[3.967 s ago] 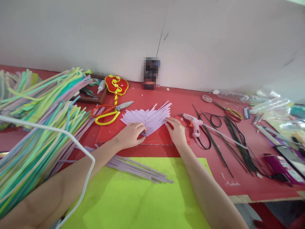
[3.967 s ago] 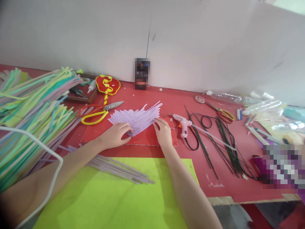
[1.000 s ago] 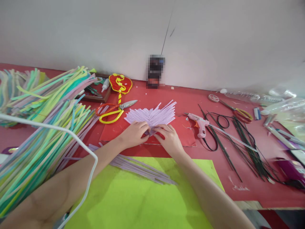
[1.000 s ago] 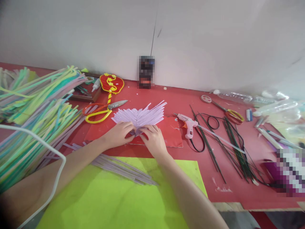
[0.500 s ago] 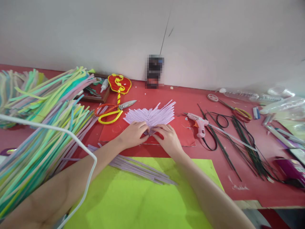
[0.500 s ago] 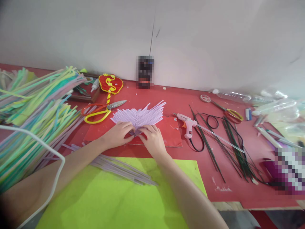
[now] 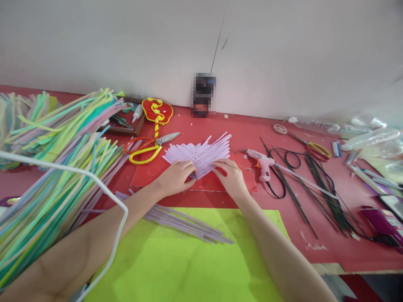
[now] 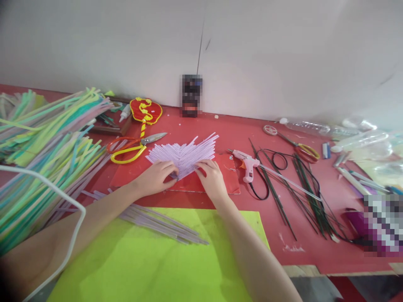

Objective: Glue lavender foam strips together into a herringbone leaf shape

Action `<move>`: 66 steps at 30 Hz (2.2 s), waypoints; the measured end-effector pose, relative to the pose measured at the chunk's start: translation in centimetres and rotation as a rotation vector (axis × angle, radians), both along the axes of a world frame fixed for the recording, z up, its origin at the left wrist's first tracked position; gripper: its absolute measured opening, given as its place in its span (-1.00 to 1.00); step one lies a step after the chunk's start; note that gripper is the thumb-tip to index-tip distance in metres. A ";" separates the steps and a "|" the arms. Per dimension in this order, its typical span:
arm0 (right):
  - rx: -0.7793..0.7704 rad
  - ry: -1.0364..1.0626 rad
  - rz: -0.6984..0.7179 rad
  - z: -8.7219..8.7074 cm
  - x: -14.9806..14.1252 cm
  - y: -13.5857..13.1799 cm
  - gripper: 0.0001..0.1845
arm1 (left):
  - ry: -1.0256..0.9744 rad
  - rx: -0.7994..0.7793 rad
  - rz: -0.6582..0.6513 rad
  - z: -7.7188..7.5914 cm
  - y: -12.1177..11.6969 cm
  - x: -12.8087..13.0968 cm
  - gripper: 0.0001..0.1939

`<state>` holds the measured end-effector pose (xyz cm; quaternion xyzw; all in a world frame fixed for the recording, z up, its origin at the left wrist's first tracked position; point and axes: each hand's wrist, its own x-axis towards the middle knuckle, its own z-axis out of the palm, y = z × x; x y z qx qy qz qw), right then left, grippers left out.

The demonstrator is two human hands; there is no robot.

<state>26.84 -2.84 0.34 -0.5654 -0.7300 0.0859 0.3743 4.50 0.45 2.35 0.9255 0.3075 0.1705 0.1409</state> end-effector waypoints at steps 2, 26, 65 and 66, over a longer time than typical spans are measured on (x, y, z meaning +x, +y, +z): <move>-0.020 0.001 0.013 0.0 -0.2 0.0 -0.79 | 0.000 -0.002 0.000 0.0 0.0 0.0 -0.92; -0.020 0.209 -0.217 0.1 0.6 0.3 -0.68 | 0.010 -0.003 0.004 0.1 -0.1 0.0 -0.92; -0.317 -0.404 -0.183 -0.1 -0.3 -1.5 -0.30 | -0.003 0.021 -0.002 0.0 0.0 0.0 -0.94; -0.313 -0.398 -0.181 -0.1 -0.4 -1.6 -0.31 | -0.007 0.020 -0.002 -0.1 0.0 0.0 -0.94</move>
